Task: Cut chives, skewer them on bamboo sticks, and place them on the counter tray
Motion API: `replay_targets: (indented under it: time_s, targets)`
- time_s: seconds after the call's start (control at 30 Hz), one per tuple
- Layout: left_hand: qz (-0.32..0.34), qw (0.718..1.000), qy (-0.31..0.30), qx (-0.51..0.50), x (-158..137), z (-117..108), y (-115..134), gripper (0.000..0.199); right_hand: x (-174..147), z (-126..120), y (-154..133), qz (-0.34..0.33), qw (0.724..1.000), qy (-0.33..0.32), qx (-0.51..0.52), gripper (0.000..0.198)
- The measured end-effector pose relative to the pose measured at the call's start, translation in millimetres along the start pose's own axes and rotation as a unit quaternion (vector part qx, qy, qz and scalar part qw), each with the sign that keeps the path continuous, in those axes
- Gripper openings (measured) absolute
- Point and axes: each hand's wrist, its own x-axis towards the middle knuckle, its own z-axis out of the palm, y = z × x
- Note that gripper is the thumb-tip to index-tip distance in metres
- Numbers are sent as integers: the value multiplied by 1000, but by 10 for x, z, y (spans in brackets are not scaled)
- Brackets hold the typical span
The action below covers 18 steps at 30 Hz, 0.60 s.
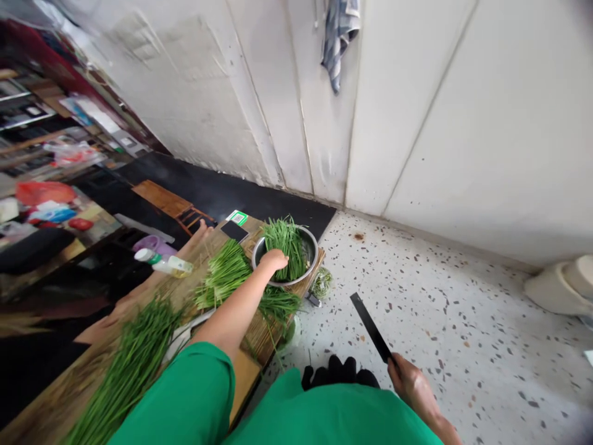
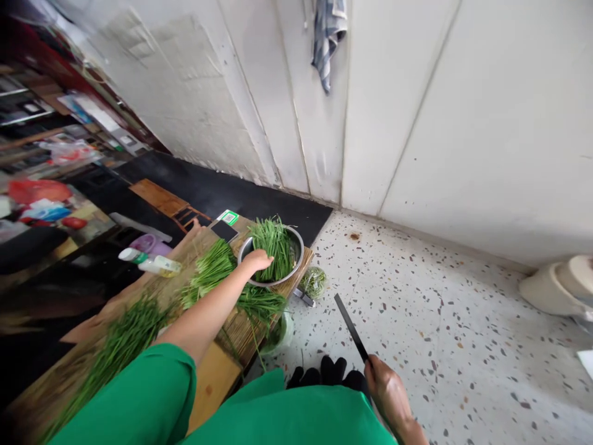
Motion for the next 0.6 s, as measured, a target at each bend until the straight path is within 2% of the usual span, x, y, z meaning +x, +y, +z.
replay_targets:
  time_s: [0.07, 0.13, 0.2, 0.27, 0.33, 0.43, 0.53, 0.6]
  targets:
    - [-13, 999, 30, -9, -277, -144, -152, 40, 53, -4, -128, -38, 999, 1, 2, 34]
    - [-10, 996, 85, -34, -698, -233, -419, 40, 93, 11, -277, -81, 997, -6, 3, 36]
    - [-12, 984, 158, -76, -1229, -212, -793, 39, 115, 52, -441, -127, 992, -22, 9, 36]
    - [-59, 966, 221, -125, -1823, -56, -1243, 36, 118, 130, -613, -174, 984, -44, 11, 35]
    - [-153, 945, 240, -160, -2445, 225, -1721, 34, 106, 256, -794, -225, 972, -68, 8, 35]
    - [-306, 914, 206, -169, -3391, 799, -2378, 34, 62, 532, -1111, -294, 950, -107, -10, 37]
    - [-418, 880, 153, -166, -4264, 1400, -2854, 34, -42, 872, -1512, -325, 931, -157, -50, 40]
    - [-476, 852, 127, -178, -4725, 1733, -3086, 33, -151, 1109, -1801, -332, 923, -177, -81, 40]
